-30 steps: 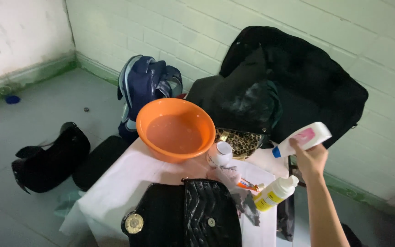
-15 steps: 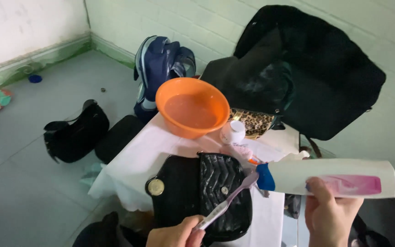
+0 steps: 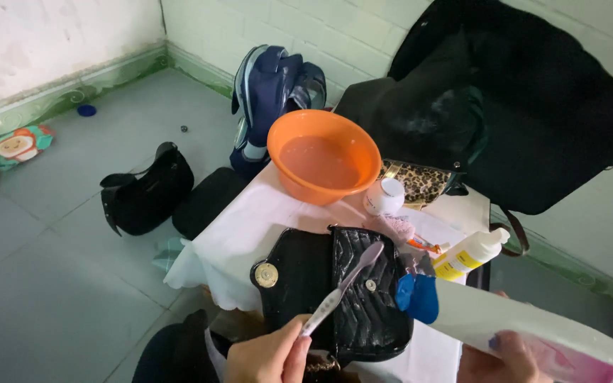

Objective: Applying leather conditioner to a black handbag using a toothbrush for detailed scrubbing and spreading.

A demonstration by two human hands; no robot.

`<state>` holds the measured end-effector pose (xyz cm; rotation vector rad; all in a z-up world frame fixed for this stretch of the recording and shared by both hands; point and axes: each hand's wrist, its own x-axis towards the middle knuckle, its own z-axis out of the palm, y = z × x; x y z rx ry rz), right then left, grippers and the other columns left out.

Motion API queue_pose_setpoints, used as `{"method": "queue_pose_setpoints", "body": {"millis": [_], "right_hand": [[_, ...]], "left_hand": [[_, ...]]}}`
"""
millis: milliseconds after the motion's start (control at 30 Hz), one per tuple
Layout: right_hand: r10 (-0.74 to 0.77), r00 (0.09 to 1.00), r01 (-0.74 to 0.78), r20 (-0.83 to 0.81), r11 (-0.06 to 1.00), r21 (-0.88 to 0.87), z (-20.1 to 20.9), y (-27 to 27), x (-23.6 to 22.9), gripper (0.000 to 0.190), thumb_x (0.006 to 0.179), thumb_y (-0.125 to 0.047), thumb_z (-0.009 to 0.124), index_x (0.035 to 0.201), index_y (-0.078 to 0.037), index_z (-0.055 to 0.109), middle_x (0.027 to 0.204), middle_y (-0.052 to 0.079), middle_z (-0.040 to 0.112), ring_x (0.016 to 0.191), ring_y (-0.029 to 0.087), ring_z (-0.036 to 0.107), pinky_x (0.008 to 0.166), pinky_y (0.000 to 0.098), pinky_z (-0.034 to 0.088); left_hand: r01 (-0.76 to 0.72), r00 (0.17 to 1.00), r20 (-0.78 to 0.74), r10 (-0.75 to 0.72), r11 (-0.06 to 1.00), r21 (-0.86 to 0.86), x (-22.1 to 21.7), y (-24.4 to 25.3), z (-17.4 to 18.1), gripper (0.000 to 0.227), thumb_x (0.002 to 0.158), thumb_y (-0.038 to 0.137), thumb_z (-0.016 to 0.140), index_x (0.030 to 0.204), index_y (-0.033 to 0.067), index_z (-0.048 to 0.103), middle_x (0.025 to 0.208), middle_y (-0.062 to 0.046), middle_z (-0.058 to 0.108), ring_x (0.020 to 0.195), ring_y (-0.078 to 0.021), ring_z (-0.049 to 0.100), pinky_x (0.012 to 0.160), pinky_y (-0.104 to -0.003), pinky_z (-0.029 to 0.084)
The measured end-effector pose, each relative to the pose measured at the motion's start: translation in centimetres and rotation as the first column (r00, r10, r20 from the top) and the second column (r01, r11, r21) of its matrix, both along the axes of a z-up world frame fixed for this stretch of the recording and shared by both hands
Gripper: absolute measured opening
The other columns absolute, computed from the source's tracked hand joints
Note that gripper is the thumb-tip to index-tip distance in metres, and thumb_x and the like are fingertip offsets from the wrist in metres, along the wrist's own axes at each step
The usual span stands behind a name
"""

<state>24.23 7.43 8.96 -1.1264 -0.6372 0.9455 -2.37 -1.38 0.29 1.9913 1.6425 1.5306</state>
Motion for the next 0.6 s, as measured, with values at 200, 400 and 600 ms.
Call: {"method": "queue_pose_setpoints", "body": {"millis": [200,400,600], "right_hand": [[0.229,0.950,-0.180,-0.211,0.958,0.225,-4.0,0.5,2.4,0.082,0.076,-0.036,0.073,0.144,-0.017,0.032,0.134,0.002,0.050,0.130,0.020,0.061,0.112,0.0458,0.055],[0.341,0.851,-0.182,-0.400,0.905,0.385,-2.9,0.4,-0.6,0.069,0.077,-0.032,0.080,0.134,-0.007,0.048,0.113,0.010,0.069,0.101,0.021,0.073,0.094,0.0330,0.060],[0.379,0.758,-0.165,-0.530,0.898,0.407,-3.7,0.2,-1.7,0.069,0.081,-0.026,0.083,0.133,-0.006,0.043,0.112,0.014,0.067,0.095,0.023,0.073,0.084,0.0292,0.064]], "left_hand": [[0.097,0.967,0.239,-0.090,0.995,-0.018,2.4,-1.3,-1.6,0.018,0.082,0.011,0.074,0.100,0.0126,0.078,0.079,-0.006,0.082,0.049,-0.0131,0.073,0.048,-0.022,0.061],[0.141,0.980,0.138,-0.141,0.990,0.010,2.2,-1.3,-0.7,0.019,0.084,0.009,0.075,0.103,0.0083,0.075,0.067,-0.004,0.075,0.043,-0.0120,0.067,0.051,-0.021,0.059],[0.098,0.995,0.008,-0.099,0.993,0.060,1.3,-2.0,-0.8,0.028,0.083,0.009,0.079,0.110,0.0040,0.074,0.072,-0.007,0.077,0.044,-0.0126,0.069,0.057,-0.021,0.063]]}}
